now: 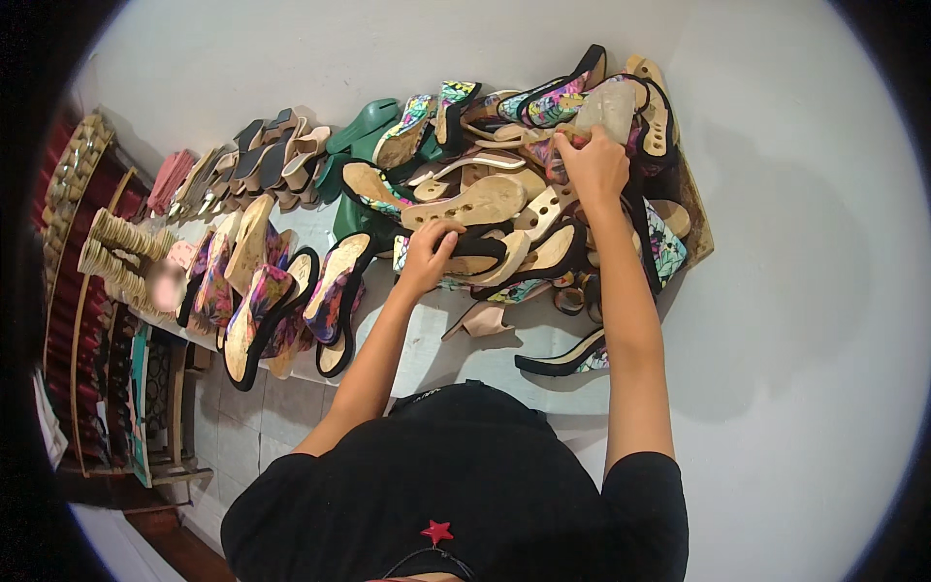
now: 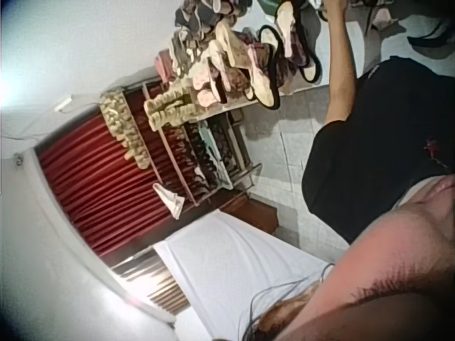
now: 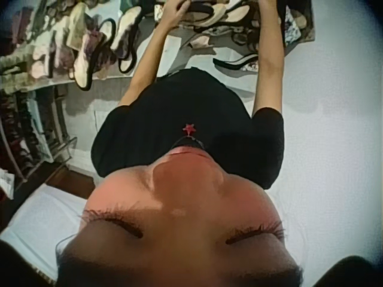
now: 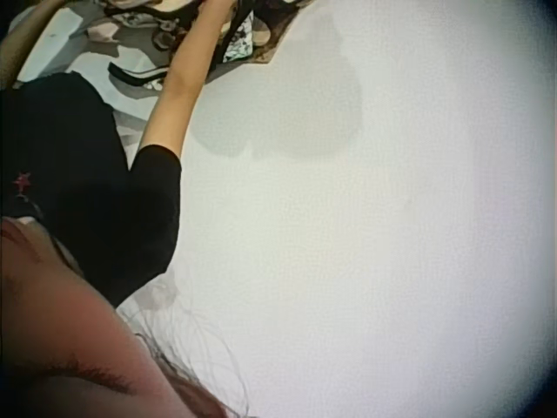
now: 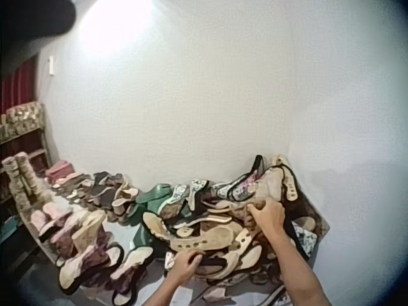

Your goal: Sorting and organizing various finished shoes and sandal components on a workbench.

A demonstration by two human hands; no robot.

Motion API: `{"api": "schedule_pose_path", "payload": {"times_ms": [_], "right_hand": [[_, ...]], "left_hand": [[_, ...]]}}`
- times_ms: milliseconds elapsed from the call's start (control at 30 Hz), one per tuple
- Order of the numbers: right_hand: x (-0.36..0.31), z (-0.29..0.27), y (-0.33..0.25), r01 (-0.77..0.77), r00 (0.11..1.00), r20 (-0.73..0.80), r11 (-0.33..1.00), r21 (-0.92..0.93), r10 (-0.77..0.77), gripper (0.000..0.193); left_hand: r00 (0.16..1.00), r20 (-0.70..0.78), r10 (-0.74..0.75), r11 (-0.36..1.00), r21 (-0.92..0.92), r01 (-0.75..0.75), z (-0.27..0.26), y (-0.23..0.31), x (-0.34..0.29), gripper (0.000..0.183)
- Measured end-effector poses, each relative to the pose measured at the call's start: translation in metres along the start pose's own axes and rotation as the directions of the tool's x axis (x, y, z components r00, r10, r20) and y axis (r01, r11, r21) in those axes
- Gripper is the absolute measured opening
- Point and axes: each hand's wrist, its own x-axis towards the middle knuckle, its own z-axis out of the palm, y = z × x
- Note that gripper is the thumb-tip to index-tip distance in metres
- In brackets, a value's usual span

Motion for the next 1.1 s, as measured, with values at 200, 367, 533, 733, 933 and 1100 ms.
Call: {"api": "schedule_pose_path", "payload": {"times_ms": [200,367,533,733,933,1100], "right_hand": [[-0.001,0.002,0.021,-0.003,0.990,-0.139,0.996,0.087,0.015,0.048],[-0.004,-0.039,0.009,-0.098,0.981,-0.157,0.991,0.094,0.112,0.049],[0.008,-0.047,0.039,0.003,0.997,-0.080,0.962,0.272,0.020,0.049],[-0.017,-0.047,0.045,0.152,0.978,-0.200,0.835,0.528,-0.051,0.032],[-0.018,-0.054,0.056,0.113,0.984,-0.173,0.614,0.781,0.039,0.024],[-0.064,-0.041,0.020,0.158,0.987,-0.133,0.434,0.887,-0.088,0.036]], "left_hand": [[0.999,-0.008,-0.041,0.997,0.065,0.042,0.008,-0.016,0.035,0.031],[0.940,0.145,-0.307,0.891,0.391,0.231,-0.010,-0.051,0.059,0.048],[0.933,0.081,-0.351,0.815,0.516,0.262,0.005,-0.051,0.055,0.055],[0.913,0.006,-0.408,0.834,0.410,0.370,0.025,-0.013,0.053,0.061],[0.927,0.024,-0.375,0.890,0.290,0.352,0.031,-0.013,0.049,0.063],[0.935,0.285,-0.210,0.868,-0.386,0.312,0.031,0.039,0.048,0.062]]}}
